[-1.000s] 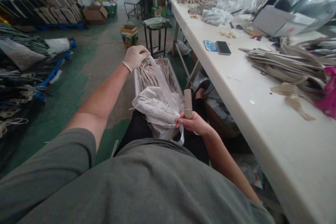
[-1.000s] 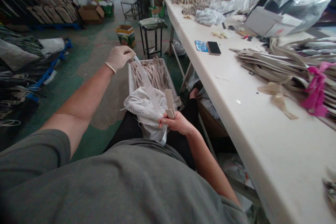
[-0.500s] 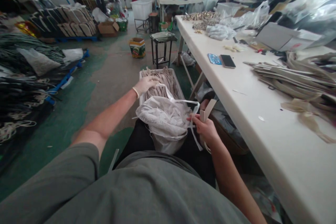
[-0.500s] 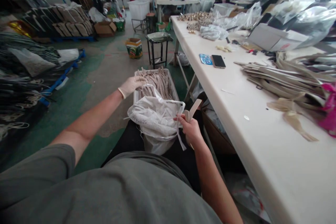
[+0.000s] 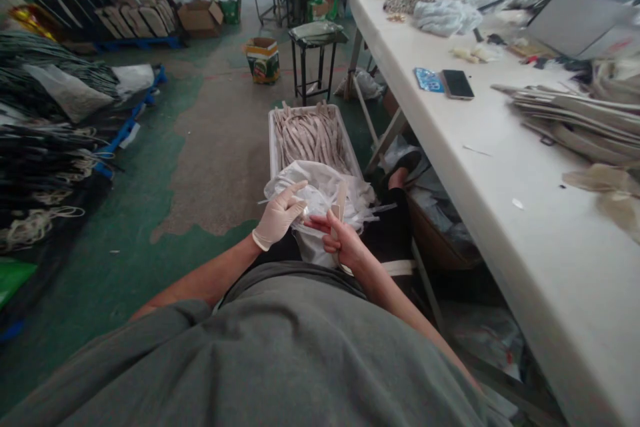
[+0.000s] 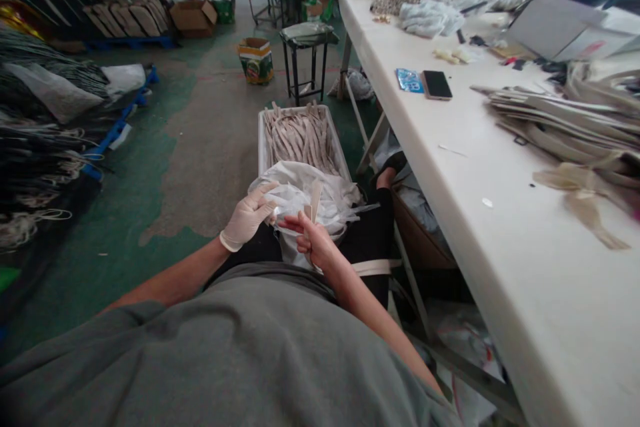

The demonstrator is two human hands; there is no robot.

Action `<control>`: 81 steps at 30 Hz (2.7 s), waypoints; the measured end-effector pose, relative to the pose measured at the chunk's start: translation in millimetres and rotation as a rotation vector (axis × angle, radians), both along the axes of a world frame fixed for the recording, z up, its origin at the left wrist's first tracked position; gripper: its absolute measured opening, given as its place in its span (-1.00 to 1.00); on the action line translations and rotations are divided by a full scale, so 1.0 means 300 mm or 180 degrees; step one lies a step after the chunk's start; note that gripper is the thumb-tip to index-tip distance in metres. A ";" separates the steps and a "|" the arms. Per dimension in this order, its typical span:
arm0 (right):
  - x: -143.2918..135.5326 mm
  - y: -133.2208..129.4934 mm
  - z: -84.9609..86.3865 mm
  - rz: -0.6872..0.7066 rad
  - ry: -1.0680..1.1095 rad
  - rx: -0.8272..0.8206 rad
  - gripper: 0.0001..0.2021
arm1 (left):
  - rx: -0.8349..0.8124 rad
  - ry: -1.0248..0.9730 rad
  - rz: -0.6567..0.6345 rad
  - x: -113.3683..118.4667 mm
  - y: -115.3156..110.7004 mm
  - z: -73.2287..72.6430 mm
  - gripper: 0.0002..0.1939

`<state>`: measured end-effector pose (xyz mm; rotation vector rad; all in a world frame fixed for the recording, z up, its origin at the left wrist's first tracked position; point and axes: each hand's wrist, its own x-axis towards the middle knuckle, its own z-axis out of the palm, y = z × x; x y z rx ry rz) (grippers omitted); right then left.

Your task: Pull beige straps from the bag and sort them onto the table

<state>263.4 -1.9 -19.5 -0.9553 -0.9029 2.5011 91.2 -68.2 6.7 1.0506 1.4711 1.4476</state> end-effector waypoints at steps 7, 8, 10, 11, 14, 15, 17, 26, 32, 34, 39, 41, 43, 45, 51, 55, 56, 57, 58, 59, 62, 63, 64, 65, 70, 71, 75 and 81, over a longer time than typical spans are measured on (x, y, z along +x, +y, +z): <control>-0.059 0.039 -0.075 -0.0737 0.0344 -0.1277 -0.81 | 0.0198 -0.0167 0.0144 0.062 -0.124 0.023 -0.38; -0.060 0.045 -0.077 -0.0812 0.0378 -0.1323 -0.82 | 0.0204 -0.0168 0.0154 0.070 -0.137 0.025 -0.39; -0.061 0.054 -0.075 -0.0932 0.0412 -0.1362 -0.81 | 0.0211 -0.0145 0.0152 0.084 -0.159 0.024 -0.41; -0.061 0.058 -0.072 -0.0968 0.0424 -0.1364 -0.81 | 0.0208 -0.0138 0.0141 0.090 -0.167 0.023 -0.41; -0.065 0.069 -0.056 -0.1033 0.0422 -0.1286 -0.82 | 0.0128 -0.0196 0.0124 0.101 -0.183 0.021 -0.41; -0.067 0.072 -0.049 -0.1058 0.0403 -0.1236 -0.81 | 0.0083 -0.0231 0.0130 0.104 -0.185 0.023 -0.41; -0.071 0.079 -0.036 -0.1146 0.0345 -0.1090 -0.77 | -0.0034 -0.0310 0.0146 0.107 -0.190 0.027 -0.39; -0.027 0.148 0.039 -0.1507 -0.0500 0.1437 -0.69 | -0.0858 -0.0973 0.0121 0.025 -0.205 -0.050 -0.37; -0.020 0.158 0.077 -0.0801 -0.0970 0.3005 -0.79 | -0.0729 -0.0565 -0.0336 -0.003 -0.043 -0.068 -0.27; -0.029 0.151 0.078 -0.0661 -0.0908 0.3189 -0.80 | -0.0558 -0.0617 -0.0443 0.028 0.032 -0.057 -0.30; -0.017 0.172 0.090 -0.0717 -0.1113 0.3299 -0.81 | -0.0673 -0.0610 -0.0649 0.082 0.121 -0.060 -0.57; 0.000 0.196 0.100 -0.0796 -0.1156 0.3323 -0.80 | -0.0771 -0.0585 -0.0751 0.083 0.112 -0.071 -0.64; 0.014 0.221 0.104 -0.0893 -0.1119 0.3305 -0.80 | -0.0840 -0.0604 -0.0865 0.079 0.091 -0.081 -0.68; 0.021 0.241 0.100 -0.0973 -0.1109 0.3251 -0.80 | -0.0916 -0.0631 -0.0974 0.073 0.069 -0.085 -0.68; 0.013 0.256 0.062 -0.0988 -0.1079 0.2979 -0.78 | -0.1050 -0.0668 -0.1498 0.051 0.030 -0.064 -0.64; 0.012 0.257 0.055 -0.1007 -0.0965 0.2704 -0.74 | -0.1245 -0.0669 -0.1817 0.050 0.018 -0.064 -0.61; 0.015 0.261 0.056 -0.1044 -0.0929 0.2650 -0.73 | -0.1307 -0.0633 -0.1868 0.053 0.015 -0.069 -0.62; 0.018 0.266 0.057 -0.1082 -0.0897 0.2604 -0.72 | -0.1369 -0.0589 -0.1887 0.058 0.011 -0.075 -0.64; 0.022 0.272 0.059 -0.1103 -0.0870 0.2564 -0.72 | -0.1424 -0.0544 -0.1875 0.062 0.007 -0.081 -0.67; 0.025 0.277 0.061 -0.1107 -0.0856 0.2531 -0.72 | -0.1463 -0.0504 -0.1846 0.065 0.004 -0.087 -0.69; 0.030 0.289 0.063 -0.1098 -0.0861 0.2420 -0.72 | -0.1495 -0.0468 -0.1855 0.070 -0.005 -0.094 -0.71; 0.029 0.291 0.063 -0.1094 -0.0863 0.2382 -0.71 | -0.1511 -0.0443 -0.1915 0.071 -0.007 -0.094 -0.70; 0.026 0.292 0.062 -0.1087 -0.0863 0.2353 -0.70 | -0.1544 -0.0398 -0.1986 0.073 -0.011 -0.094 -0.69; 0.023 0.291 0.060 -0.1086 -0.0860 0.2342 -0.69 | -0.1593 -0.0339 -0.2059 0.075 -0.014 -0.094 -0.67; 0.006 0.276 0.026 -0.0971 -0.0817 0.2249 -0.58 | -0.1823 -0.0435 -0.2090 0.049 -0.001 -0.088 -0.64; 0.007 0.270 0.014 -0.0879 -0.0784 0.2143 -0.54 | -0.1803 -0.0590 -0.1825 0.016 0.014 -0.073 -0.64; 0.020 0.221 -0.033 -0.0355 -0.0606 0.1657 -0.29 | -0.0808 -0.1343 0.0394 -0.269 0.083 0.109 -0.80; 0.041 0.120 -0.045 0.0213 -0.0583 0.1936 -0.47 | 0.1003 -0.1439 0.1645 -0.643 0.070 0.375 -0.62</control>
